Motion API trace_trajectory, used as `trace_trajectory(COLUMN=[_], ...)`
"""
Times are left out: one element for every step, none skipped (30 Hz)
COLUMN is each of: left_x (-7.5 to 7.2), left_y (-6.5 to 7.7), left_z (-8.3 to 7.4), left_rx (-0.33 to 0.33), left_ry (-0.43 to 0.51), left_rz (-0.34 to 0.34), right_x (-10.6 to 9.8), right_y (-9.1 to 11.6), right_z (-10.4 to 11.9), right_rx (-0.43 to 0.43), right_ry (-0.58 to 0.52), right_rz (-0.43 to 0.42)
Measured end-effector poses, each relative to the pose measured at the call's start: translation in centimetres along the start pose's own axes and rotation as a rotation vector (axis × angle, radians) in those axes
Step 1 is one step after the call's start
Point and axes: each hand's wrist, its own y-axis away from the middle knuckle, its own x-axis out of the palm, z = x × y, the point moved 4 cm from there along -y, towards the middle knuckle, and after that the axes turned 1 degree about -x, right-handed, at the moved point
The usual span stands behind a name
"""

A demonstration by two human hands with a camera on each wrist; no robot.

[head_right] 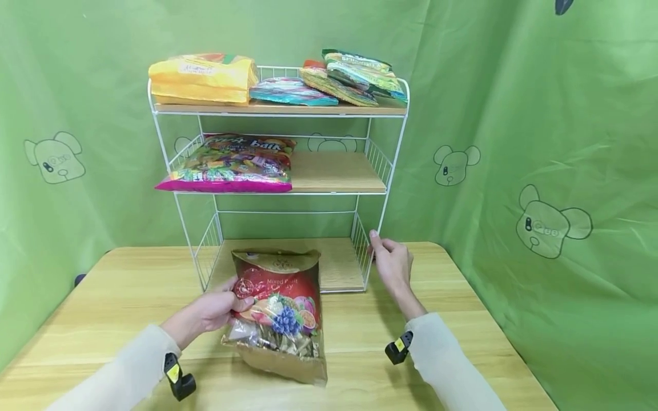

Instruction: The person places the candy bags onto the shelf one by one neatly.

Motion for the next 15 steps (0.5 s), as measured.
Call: trace_trajectory(left_x=[-0.2, -0.5, -0.8, -1.2, -1.6, -2.0, -2.5, -2.9, -3.3, -3.7, -4.2, -4.6, -5.0, -5.3, -5.6], left_y=[-0.1, -0.1, -0.2, -0.4, -0.5, -0.7, -0.9, -1.2, -1.5, -1.8, -2.0, -2.3, -2.6, -2.8, -2.9], left_z=[-0.5, -1.1, -1.7, -2.3, -2.9, -3.4, -3.8, -4.3, -4.6, -4.9, -5.1, -5.3, -5.5, -5.6, -5.6], left_rx=[0.013, 0.028, 0.040, 0.048, 0.056, 0.064, 0.073, 0.075, 0.076, 0.079, 0.081, 0.080, 0.074, 0.059, 0.047], left_ry=[0.004, 0.004, 0.001, 0.000, -0.013, -0.019, -0.027, -0.039, -0.051, -0.064, -0.075, -0.091, -0.116, -0.139, -0.166], left_rz=[-0.003, -0.007, -0.018, -0.030, -0.045, -0.060, -0.070, -0.085, -0.094, -0.102, -0.114, -0.129, -0.145, -0.161, -0.172], right_x=[0.0, 0.0, 0.0, 0.0, 0.0, 0.0, 0.0, 0.0, 0.0, 0.1, 0.1, 0.1, 0.1, 0.1, 0.1], right_y=[0.0, 0.0, 0.0, 0.0, 0.0, 0.0, 0.0, 0.1, 0.1, 0.2, 0.2, 0.2, 0.2, 0.2, 0.2], right_z=[0.0, 0.0, 0.0, 0.0, 0.0, 0.0, 0.1, 0.1, 0.1, 0.1, 0.2, 0.2, 0.2, 0.2, 0.1], right_rx=[0.001, 0.002, 0.000, -0.001, -0.002, -0.004, -0.005, -0.006, -0.006, -0.004, -0.003, -0.002, -0.002, -0.002, -0.003], right_ry=[-0.002, -0.004, -0.001, -0.002, -0.005, -0.006, -0.010, -0.007, -0.005, -0.005, -0.003, 0.000, 0.000, 0.003, 0.004], right_rz=[-0.002, -0.005, -0.008, -0.009, -0.010, -0.006, -0.001, 0.002, 0.004, 0.006, 0.007, 0.007, 0.006, 0.007, 0.008])
